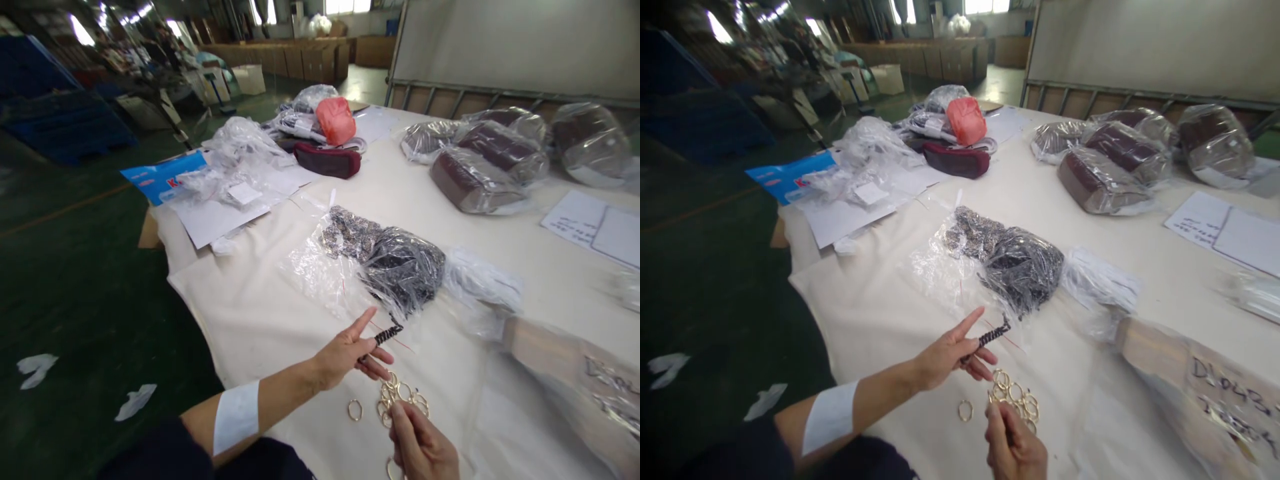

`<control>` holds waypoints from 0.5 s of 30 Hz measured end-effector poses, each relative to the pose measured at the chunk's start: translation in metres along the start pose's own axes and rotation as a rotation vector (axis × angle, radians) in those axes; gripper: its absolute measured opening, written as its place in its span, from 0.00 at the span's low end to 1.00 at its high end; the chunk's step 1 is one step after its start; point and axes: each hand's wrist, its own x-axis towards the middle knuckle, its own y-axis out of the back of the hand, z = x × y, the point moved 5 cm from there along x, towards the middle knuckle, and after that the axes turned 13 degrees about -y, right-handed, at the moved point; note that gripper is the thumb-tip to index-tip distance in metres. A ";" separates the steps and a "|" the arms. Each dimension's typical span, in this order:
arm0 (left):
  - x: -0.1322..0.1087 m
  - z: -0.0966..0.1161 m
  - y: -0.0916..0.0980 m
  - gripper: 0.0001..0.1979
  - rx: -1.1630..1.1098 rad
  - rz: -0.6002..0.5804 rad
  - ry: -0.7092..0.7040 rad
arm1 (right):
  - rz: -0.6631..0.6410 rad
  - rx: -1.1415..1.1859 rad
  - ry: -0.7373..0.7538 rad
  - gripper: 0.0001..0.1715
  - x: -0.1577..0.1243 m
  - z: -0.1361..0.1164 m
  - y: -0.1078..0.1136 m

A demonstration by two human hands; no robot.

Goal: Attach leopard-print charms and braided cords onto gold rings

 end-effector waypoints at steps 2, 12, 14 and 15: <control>-0.017 -0.003 -0.016 0.26 -0.187 -0.003 0.003 | 0.038 -0.065 0.105 0.24 -0.008 -0.011 -0.001; -0.057 0.015 -0.049 0.19 0.048 -0.209 -0.169 | 0.121 -0.168 0.329 0.20 -0.046 -0.021 0.008; -0.062 0.024 -0.050 0.19 0.258 -0.252 -0.232 | 0.131 -0.159 0.339 0.21 -0.051 -0.021 0.009; -0.065 0.028 -0.050 0.20 0.369 -0.271 -0.262 | 0.138 -0.153 0.339 0.21 -0.052 -0.020 0.009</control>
